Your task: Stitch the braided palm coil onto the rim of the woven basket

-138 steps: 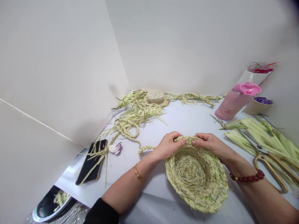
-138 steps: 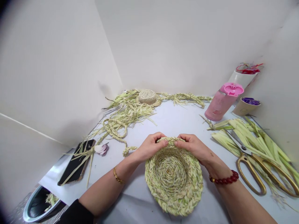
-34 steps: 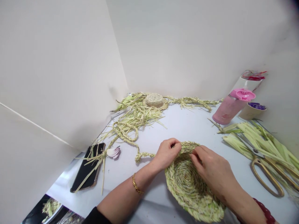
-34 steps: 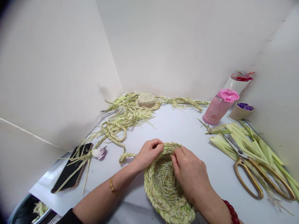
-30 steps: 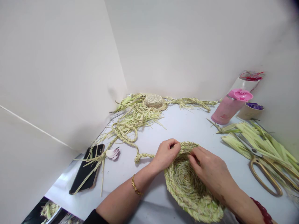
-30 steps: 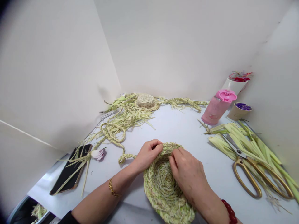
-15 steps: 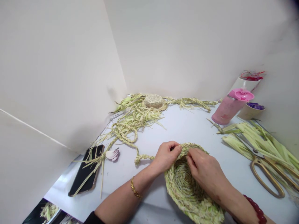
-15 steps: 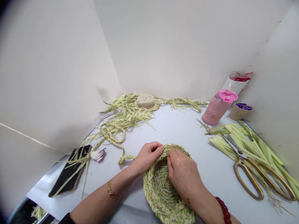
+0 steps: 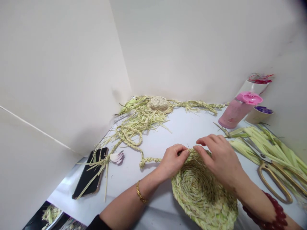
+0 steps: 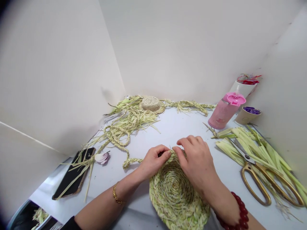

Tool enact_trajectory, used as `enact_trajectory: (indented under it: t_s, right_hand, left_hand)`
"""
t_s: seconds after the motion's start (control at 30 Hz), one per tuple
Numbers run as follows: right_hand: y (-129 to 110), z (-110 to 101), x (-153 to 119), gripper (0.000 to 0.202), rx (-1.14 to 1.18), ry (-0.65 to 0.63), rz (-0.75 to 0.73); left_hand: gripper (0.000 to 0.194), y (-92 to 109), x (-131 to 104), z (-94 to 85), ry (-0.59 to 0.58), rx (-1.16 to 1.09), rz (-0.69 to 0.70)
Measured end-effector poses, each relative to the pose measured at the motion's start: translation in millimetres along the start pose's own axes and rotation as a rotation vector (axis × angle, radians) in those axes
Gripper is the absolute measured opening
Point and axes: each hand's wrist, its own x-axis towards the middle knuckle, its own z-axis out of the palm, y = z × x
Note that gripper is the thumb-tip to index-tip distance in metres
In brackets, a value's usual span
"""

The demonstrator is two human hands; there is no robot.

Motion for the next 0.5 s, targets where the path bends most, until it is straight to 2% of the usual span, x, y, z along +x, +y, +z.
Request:
enact_trajectory:
  t_s: [0.07,0.17,0.23,0.27,0.33,0.4,0.43,0.5]
  right_hand:
    - [2.6,-0.2,13.4,0.018,0.119,-0.109,0.015]
    - [5.4,10.0,29.8,0.016,0.411,-0.390,0.093]
    - [7.4,18.0,39.1,0.014,0.610,-0.480,0.174]
    - [8.6,20.6,43.9,0.014,0.705,-0.465,0.218]
    - [11.1,20.1,54.8,0.015,0.929,-0.340,0.312]
    - [13.2,10.4,66.4,0.018,1.195,-0.232,0.400]
    - [13.9,2.2,71.6,0.019,1.315,-0.228,0.429]
    - [15.6,-19.6,79.3,0.018,1.428,-0.305,0.438]
  left_hand:
    - [0.025,-0.6,-0.4,0.4,0.006,0.016,0.024]
    - [0.025,-1.9,-0.5,0.6,0.011,0.023,0.039]
    - [0.023,-2.0,-0.4,0.4,0.021,0.036,0.043]
    - [0.023,-1.8,-0.4,0.3,0.024,0.041,0.044]
    - [0.022,-1.0,-0.4,0.2,0.015,0.044,0.037]
    - [0.023,-0.2,-0.7,-0.1,-0.002,0.042,0.023]
    - [0.024,0.1,-0.8,-0.2,-0.006,0.044,0.015]
    - [0.025,0.3,-0.9,-0.6,-0.012,0.057,0.005]
